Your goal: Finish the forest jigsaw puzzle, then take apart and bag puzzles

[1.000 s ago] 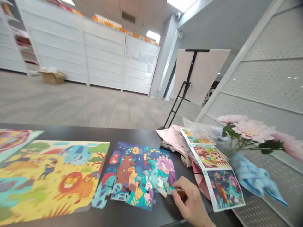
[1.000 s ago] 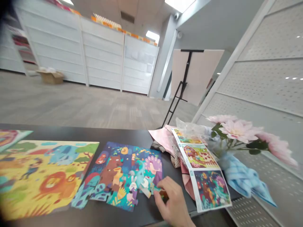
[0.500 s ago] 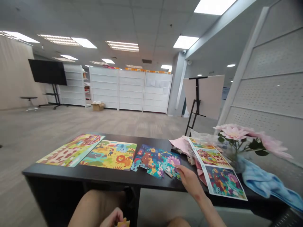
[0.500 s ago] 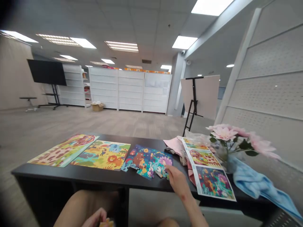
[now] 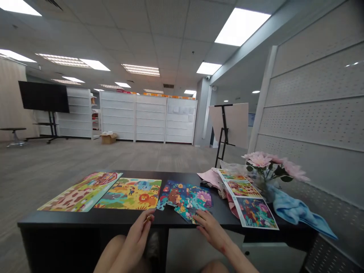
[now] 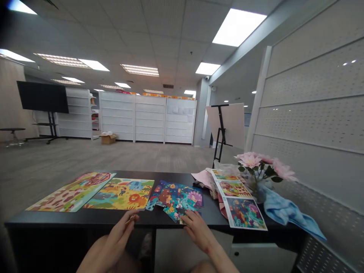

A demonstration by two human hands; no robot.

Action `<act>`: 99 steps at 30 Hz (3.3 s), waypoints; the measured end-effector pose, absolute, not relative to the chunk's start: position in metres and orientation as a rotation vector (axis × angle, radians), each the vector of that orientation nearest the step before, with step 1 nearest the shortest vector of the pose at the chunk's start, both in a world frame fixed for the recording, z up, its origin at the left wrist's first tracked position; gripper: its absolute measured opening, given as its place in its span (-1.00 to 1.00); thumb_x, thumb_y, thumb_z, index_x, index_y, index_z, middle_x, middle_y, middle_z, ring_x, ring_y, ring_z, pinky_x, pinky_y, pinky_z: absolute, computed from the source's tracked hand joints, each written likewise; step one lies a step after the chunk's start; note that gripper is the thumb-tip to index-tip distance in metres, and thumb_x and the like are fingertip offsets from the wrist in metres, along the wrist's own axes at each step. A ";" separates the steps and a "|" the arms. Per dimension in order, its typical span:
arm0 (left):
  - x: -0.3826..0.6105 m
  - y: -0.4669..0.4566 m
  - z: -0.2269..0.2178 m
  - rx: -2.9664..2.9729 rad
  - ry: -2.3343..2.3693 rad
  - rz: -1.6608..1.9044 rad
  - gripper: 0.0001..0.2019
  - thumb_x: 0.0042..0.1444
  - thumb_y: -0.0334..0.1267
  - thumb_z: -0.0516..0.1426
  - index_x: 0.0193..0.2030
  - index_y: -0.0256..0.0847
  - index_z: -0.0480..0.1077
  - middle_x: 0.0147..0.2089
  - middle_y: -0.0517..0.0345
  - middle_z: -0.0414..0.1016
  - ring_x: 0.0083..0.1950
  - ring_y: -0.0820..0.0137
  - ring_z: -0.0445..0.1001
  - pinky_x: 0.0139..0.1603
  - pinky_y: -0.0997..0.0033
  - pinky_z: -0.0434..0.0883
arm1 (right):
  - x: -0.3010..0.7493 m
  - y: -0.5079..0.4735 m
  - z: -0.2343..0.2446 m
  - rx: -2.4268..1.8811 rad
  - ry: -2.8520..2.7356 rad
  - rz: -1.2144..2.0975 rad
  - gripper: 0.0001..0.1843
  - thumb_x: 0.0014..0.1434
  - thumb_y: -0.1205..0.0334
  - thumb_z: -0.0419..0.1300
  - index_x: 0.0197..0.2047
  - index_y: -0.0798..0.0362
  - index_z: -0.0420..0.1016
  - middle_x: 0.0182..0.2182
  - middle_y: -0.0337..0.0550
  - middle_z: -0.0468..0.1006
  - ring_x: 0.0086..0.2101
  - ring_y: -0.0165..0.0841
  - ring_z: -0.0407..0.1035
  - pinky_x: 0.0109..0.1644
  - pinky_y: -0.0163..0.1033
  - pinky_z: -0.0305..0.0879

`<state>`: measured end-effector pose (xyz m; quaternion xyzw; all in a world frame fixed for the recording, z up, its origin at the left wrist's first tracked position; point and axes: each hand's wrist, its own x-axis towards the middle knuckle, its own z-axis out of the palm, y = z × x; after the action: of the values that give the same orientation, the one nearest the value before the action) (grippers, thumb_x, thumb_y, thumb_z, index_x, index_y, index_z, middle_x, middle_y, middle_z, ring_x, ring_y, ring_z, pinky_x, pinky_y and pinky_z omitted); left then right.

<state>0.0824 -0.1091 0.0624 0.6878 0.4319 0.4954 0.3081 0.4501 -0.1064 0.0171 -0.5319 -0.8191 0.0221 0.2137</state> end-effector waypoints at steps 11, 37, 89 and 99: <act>0.203 -0.054 0.040 2.690 0.756 0.798 -0.57 0.31 -0.48 -0.07 0.22 -0.06 0.36 0.25 0.00 0.42 0.27 0.24 0.37 0.29 0.22 0.32 | 0.458 -0.115 0.003 -1.692 -2.209 -0.182 -0.36 0.28 0.18 0.21 0.40 -0.27 0.23 0.39 -0.08 0.23 0.35 0.04 0.10 0.37 0.29 0.12; 0.234 0.002 0.025 2.351 0.777 1.094 -0.37 0.16 -0.59 -0.08 0.36 -0.12 0.19 0.35 -0.08 0.31 0.37 0.26 0.28 0.37 0.21 0.27 | 0.466 -0.048 0.021 -1.482 -1.825 -0.363 -0.69 0.43 0.13 -0.04 -0.01 -0.03 0.51 -0.20 -0.10 0.68 -0.24 -0.24 0.62 -0.17 -0.24 0.55; 0.235 -0.009 0.033 2.646 0.898 0.722 -0.75 0.22 -0.30 0.16 0.01 0.06 0.48 0.05 0.09 0.44 0.08 0.15 0.38 0.10 0.10 0.30 | 0.470 -0.107 0.014 -1.752 -2.149 -0.010 -0.48 0.38 -0.02 0.08 0.37 -0.24 0.29 0.36 -0.14 0.29 0.33 -0.07 0.17 0.36 0.11 0.20; 0.243 0.006 0.043 2.634 0.885 0.794 -0.72 0.17 -0.26 0.22 0.03 0.02 0.48 0.04 0.12 0.44 0.08 0.18 0.37 0.14 0.19 0.30 | 0.486 -0.092 0.018 -1.512 -2.187 -0.241 -0.72 0.39 0.08 0.13 0.05 -0.08 0.58 0.03 -0.08 0.64 0.05 -0.14 0.50 0.09 -0.06 0.46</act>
<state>0.2427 0.0056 0.0433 0.9043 0.3037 0.2726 0.1254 0.4856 -0.0921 0.0183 -0.5507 -0.7965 -0.0878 0.2339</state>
